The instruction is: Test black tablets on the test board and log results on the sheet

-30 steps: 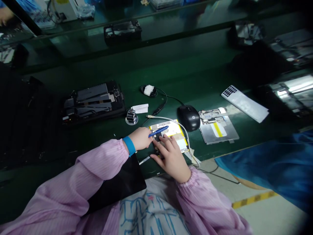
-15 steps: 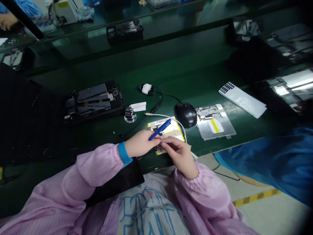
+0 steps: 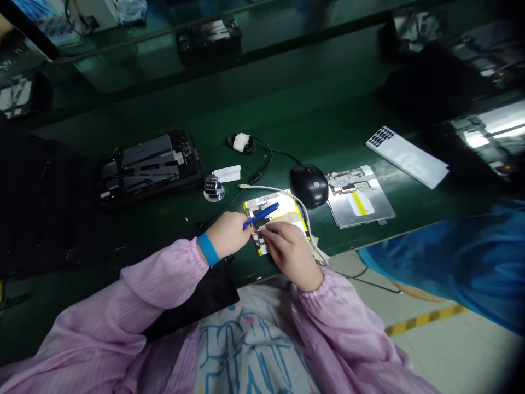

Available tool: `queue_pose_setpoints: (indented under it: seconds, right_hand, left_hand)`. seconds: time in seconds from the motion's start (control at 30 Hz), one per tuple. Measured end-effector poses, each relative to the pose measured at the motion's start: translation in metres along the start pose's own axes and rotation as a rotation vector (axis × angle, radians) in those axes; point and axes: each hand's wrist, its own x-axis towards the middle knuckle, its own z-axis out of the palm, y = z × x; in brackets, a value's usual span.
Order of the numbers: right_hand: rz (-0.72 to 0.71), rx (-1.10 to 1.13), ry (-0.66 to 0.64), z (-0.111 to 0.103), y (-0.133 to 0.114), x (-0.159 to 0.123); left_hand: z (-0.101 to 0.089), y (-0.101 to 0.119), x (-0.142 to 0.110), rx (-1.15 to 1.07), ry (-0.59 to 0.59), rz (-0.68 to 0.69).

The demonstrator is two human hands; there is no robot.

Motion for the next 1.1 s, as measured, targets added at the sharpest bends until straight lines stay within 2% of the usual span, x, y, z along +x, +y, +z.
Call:
queue_pose_setpoints:
  seconds: [0.3,0.6,0.9,1.0,1.1]
  right_hand:
    - [-0.054,-0.143,-0.058,0.002,0.000,-0.005]
    - [-0.069,-0.165,-0.082,0.003,-0.001,-0.006]
    - [-0.002,-0.192,-0.146,0.004,-0.006,-0.006]
    - [0.017,-0.195,-0.172,0.005,-0.008,-0.006]
    - [0.029,-0.186,-0.180,0.003,-0.010,-0.005]
  left_hand:
    - [0.007,-0.002,0.002,0.052,-0.022,0.012]
    - [0.008,-0.003,0.003,0.065,-0.017,0.015]
    - [0.012,-0.004,0.005,0.049,-0.010,0.027]
    - [0.005,-0.001,0.000,0.023,0.024,0.017]
    - [-0.016,-0.002,-0.017,-0.006,0.133,0.035]
